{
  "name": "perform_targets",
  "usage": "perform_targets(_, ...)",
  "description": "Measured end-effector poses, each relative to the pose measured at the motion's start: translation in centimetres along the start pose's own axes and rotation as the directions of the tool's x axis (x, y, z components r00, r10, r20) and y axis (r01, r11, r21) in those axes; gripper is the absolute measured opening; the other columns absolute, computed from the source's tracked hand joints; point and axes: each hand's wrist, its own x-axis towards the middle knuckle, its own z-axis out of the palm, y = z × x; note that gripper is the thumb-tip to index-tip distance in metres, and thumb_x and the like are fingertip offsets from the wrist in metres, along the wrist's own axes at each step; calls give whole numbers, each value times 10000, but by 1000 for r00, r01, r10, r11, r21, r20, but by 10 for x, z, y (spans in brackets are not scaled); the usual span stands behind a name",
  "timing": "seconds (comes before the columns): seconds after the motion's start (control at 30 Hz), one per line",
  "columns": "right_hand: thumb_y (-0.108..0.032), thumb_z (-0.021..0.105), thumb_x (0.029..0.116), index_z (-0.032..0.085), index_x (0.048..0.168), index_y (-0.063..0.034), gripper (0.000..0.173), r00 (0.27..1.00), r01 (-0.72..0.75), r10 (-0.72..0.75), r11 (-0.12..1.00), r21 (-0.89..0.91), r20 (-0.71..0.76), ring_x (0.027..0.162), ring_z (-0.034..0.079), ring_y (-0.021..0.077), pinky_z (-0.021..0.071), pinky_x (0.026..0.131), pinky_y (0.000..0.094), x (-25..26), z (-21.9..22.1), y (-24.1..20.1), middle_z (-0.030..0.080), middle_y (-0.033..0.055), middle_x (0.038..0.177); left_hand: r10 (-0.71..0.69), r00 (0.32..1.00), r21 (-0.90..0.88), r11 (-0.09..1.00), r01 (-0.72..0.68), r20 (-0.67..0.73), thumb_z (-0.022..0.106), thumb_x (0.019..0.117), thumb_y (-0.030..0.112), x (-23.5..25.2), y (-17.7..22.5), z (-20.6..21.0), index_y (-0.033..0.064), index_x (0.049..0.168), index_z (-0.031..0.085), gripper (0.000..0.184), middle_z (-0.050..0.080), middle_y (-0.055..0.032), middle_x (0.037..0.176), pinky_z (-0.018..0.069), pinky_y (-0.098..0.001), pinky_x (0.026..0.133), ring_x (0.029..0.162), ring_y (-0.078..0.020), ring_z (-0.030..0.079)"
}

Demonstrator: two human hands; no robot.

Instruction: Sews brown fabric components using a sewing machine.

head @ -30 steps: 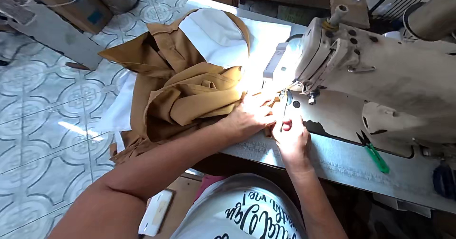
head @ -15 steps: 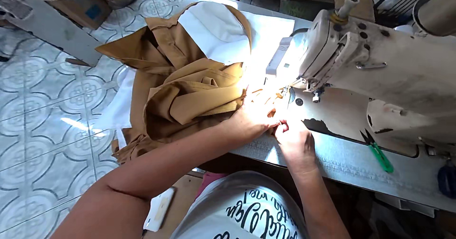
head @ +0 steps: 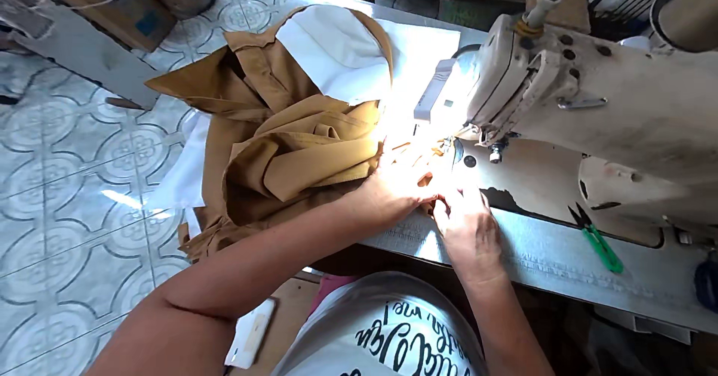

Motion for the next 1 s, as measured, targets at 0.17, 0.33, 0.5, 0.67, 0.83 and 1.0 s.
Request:
perform_targets(0.17, -140, 653, 934, 789, 939, -76, 150, 995, 69, -71, 997, -44, -65, 1009, 711, 294, 597, 814, 391, -3, 5, 4, 751, 99, 1027, 27, 998, 5, 1000, -27, -50, 537, 1012, 90, 0, -3, 3, 320, 1210, 736, 364, 640, -93, 1377, 172, -806, 1110, 1462, -398, 405)
perform_targets(0.33, -133, 660, 932, 766, 964, -72, 127, 994, 46, -47, 999, -18, -96, 1040, 710, 320, 594, 823, 438, 11, 10, 9, 745, 123, 1008, 41, 995, 60, 998, -36, -93, 526, 1007, 96, 11, -11, 2, 329, 1192, 736, 364, 668, -66, 1319, 266, -692, 1126, 1410, -363, 459)
perform_targets(0.5, -141, 676, 936, 762, 1014, -82, 130, 995, 22, -20, 1000, 15, -94, 1042, 698, 335, 582, 821, 475, 24, 14, 12, 730, 131, 1051, -22, 998, 48, 999, 25, -62, 573, 986, 70, 23, -17, -2, 357, 1212, 729, 398, 650, -49, 1356, 123, -784, 1133, 1442, -365, 426)
perform_targets(0.67, -146, 661, 968, 775, 1052, -65, 163, 995, 1, 12, 992, 129, -101, 1040, 683, 321, 569, 881, 463, 21, 18, 23, 713, 143, 1062, 116, 953, 15, 993, -117, -278, 592, 985, 113, 25, -28, 12, 241, 1081, 787, 252, 698, -90, 1192, 325, -639, 1082, 1266, -337, 563)
perform_targets(0.83, -116, 632, 956, 761, 932, -10, 169, 965, -74, 159, 927, 368, -208, 910, 700, 230, 573, 829, 359, -2, 21, 30, 728, 120, 934, -153, 940, -450, 893, -1, -305, 609, 960, 85, 23, -34, 14, 95, 1109, 752, 207, 733, -83, 1124, 528, -461, 963, 1084, -210, 679)
perform_targets(1.0, -72, 823, 807, 731, 1067, 28, 294, 957, -95, 228, 831, 548, -179, 972, 705, 196, 598, 840, 324, 15, 25, 15, 703, 163, 1109, -251, 917, -670, 742, -23, -309, 631, 927, 54, 28, -36, 11, 38, 1017, 697, 113, 697, -45, 959, 553, -266, 809, 894, -74, 656)
